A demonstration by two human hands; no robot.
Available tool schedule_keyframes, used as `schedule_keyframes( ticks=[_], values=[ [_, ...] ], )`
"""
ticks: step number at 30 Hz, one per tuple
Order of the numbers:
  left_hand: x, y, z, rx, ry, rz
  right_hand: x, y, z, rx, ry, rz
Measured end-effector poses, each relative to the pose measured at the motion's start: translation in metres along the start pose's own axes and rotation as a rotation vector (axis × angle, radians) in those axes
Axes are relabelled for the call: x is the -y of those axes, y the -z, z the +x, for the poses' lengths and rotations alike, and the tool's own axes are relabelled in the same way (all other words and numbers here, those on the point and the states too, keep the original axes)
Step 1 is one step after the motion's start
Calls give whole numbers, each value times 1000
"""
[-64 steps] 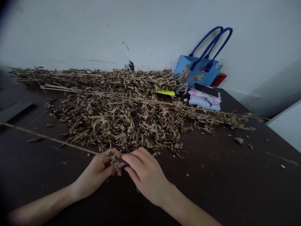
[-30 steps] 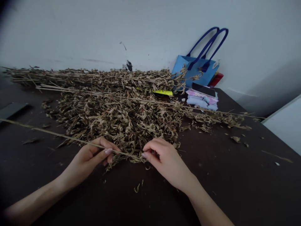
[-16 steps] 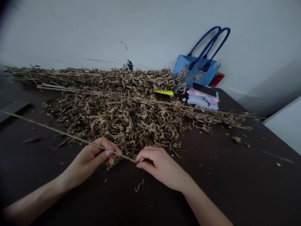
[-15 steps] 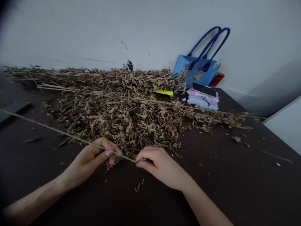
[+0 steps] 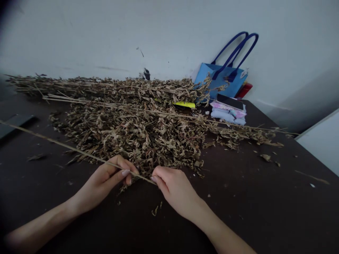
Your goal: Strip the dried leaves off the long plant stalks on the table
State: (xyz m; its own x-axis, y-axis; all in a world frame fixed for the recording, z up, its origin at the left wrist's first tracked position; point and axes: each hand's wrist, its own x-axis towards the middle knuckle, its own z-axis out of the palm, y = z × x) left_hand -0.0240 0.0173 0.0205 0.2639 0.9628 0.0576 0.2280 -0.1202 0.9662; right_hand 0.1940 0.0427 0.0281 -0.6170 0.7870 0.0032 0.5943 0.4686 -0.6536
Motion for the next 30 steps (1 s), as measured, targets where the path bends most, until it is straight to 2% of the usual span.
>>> schedule_keyframes(
  ticks=[4,6,11,13,15,20,23,26,30],
  values=[
    [1,-6,-2,23,23,-17,-1,-4,-2,-7,-42,-107],
    [2,-7,-2,22,33,-25,-4,-1,-4,-50,-74,-191],
    [1,-6,-2,20,65,-36,-7,16,-11,-336,0,-278],
    [0,-6,-2,16,70,-34,-4,21,-12,-396,46,-245],
    [-1,-5,-2,11,61,-29,0,21,-11,-345,58,-191],
    [-2,-6,-4,9,58,-38,9,7,-7,-55,44,-40],
    [-3,-6,-4,12,84,-125,9,3,-6,-18,80,12],
    [-6,-6,-5,76,117,-188,3,13,-6,-168,24,59],
    [-7,-2,-8,375,169,36,-12,40,-5,-434,-137,212]
  ],
)
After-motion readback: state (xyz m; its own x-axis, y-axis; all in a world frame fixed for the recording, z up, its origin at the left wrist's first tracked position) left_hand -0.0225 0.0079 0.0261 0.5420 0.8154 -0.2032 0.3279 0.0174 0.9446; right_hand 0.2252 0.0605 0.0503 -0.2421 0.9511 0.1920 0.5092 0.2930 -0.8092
